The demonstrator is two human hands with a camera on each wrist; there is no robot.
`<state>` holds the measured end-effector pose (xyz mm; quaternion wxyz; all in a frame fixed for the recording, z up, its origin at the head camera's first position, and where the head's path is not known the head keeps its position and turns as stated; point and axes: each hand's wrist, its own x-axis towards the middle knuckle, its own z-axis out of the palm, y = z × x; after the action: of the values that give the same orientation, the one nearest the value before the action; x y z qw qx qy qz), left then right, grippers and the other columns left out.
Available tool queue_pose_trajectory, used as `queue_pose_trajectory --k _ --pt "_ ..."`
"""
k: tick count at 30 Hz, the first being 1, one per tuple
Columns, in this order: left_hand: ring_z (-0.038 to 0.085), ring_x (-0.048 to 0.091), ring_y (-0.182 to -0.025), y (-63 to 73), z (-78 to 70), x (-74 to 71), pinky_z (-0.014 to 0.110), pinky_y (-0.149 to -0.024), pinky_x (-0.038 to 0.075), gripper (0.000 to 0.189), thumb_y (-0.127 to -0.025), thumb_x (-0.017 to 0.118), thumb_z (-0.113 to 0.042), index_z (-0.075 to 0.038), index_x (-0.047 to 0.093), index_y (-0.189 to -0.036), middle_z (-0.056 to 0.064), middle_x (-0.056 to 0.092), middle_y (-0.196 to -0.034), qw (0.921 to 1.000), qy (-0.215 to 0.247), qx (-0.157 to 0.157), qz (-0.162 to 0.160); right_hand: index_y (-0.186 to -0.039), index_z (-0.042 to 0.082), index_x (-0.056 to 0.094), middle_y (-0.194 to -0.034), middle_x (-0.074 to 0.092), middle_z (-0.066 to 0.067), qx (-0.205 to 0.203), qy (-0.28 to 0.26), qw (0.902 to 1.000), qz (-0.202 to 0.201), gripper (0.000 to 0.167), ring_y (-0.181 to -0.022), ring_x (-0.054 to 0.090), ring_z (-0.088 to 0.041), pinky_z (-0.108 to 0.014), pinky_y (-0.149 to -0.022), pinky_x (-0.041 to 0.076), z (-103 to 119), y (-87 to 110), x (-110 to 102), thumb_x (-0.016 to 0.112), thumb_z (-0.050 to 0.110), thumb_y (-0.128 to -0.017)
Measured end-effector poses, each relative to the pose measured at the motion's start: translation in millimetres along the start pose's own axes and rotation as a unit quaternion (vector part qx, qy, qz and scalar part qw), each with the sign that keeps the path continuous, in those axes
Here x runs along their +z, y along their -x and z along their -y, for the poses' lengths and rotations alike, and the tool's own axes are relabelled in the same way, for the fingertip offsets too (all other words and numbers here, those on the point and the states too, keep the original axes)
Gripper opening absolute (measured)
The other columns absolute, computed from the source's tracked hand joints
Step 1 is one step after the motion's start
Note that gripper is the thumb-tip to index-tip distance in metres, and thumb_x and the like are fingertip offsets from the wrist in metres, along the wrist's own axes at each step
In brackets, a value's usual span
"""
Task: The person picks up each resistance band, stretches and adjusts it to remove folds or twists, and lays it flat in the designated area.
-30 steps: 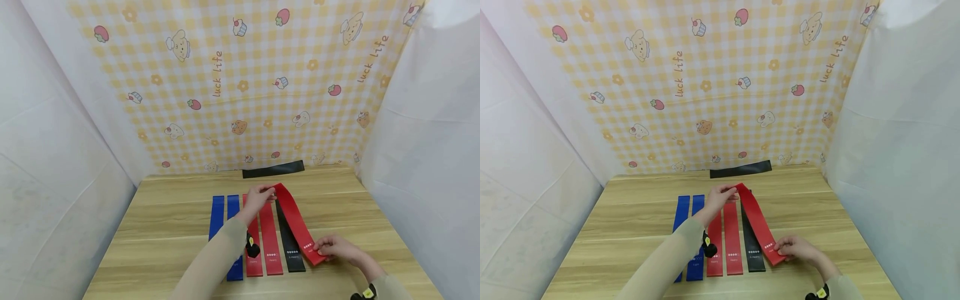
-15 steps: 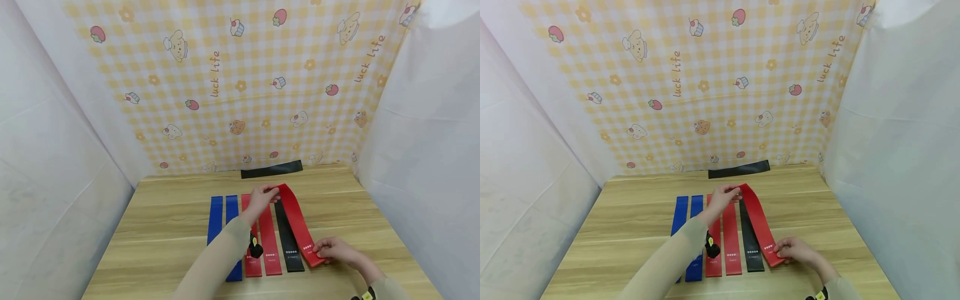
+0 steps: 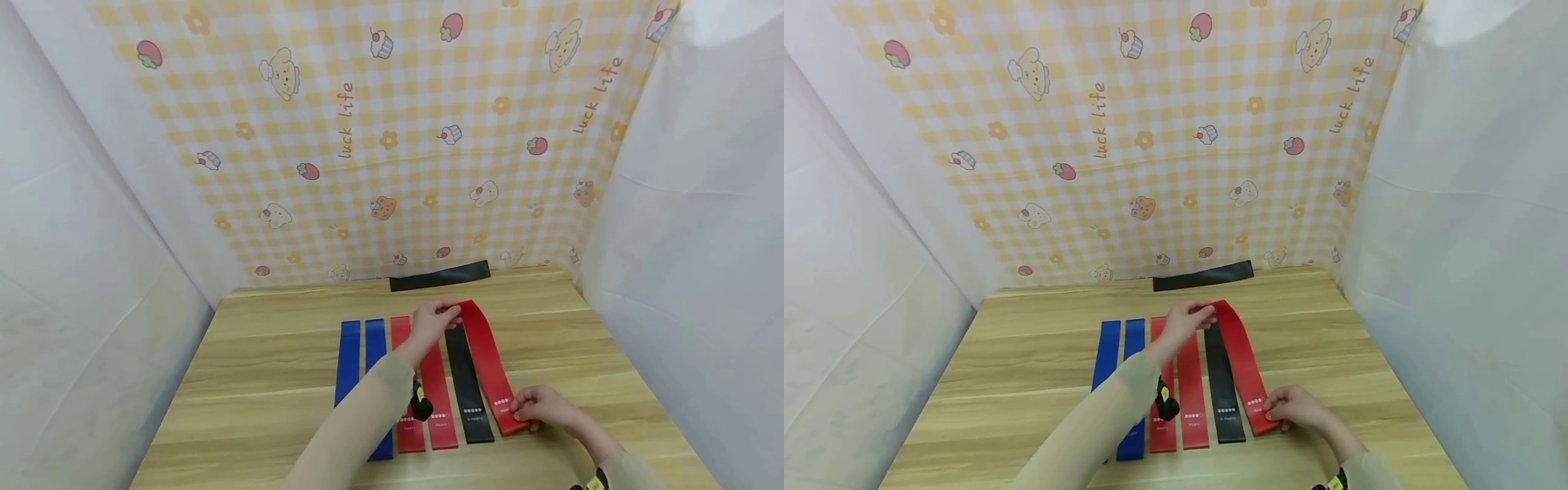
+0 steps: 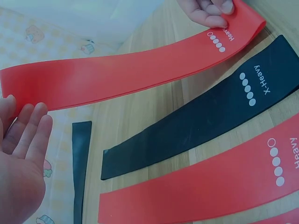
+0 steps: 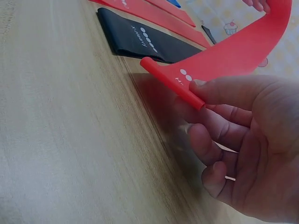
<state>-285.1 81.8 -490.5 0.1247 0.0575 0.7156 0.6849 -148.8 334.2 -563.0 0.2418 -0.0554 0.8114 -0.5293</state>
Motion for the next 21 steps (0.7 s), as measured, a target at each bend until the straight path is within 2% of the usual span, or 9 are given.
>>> queue_pose_trajectory --k 5,9,16,21 --pt "0.028 0.071 -0.091 0.3 -0.1 6.9 0.032 -0.079 0.058 0.021 -0.094 0.069 -0.021 -0.009 0.074 -0.111 0.012 0.074 -0.095 1.0000 0.000 0.001 0.005 -0.095 -0.008 0.067 -0.075 0.064 -0.001 -0.010 0.005 0.9999 0.000 0.015 -0.058 0.054 -0.011 -0.026 -0.053 0.050 -1.4 1.4 1.1 0.067 0.006 -0.088" --pt "0.035 0.070 -0.098 1.8 -0.7 10.3 0.031 -0.079 0.058 0.022 -0.095 0.068 -0.020 -0.009 0.074 -0.113 0.017 0.073 -0.102 0.9998 -0.004 0.010 0.020 -0.093 -0.007 0.067 -0.075 0.063 -0.002 -0.011 0.010 0.9999 0.003 0.014 -0.059 0.054 -0.011 -0.025 -0.053 0.049 -2.9 1.9 1.6 0.067 0.006 -0.087" --pt "0.026 0.072 -0.090 5.5 -1.8 12.7 0.030 -0.077 0.058 0.022 -0.095 0.067 -0.018 -0.008 0.074 -0.113 0.005 0.073 -0.094 0.9993 -0.011 0.021 0.028 -0.093 -0.003 0.067 -0.075 0.062 -0.003 0.003 0.017 0.9998 0.007 0.012 -0.058 0.053 -0.013 -0.024 -0.052 0.046 -4.7 0.7 1.2 0.067 0.008 -0.089" --pt "0.029 0.072 -0.092 5.4 0.6 15.3 0.030 -0.077 0.059 0.021 -0.095 0.067 -0.018 -0.008 0.074 -0.112 0.005 0.073 -0.095 0.9990 -0.010 0.025 0.035 -0.094 -0.003 0.067 -0.079 0.063 -0.004 0.008 0.018 0.9998 0.010 0.012 -0.059 0.053 -0.014 -0.024 -0.053 0.047 -6.2 0.3 0.7 0.067 0.008 -0.090"
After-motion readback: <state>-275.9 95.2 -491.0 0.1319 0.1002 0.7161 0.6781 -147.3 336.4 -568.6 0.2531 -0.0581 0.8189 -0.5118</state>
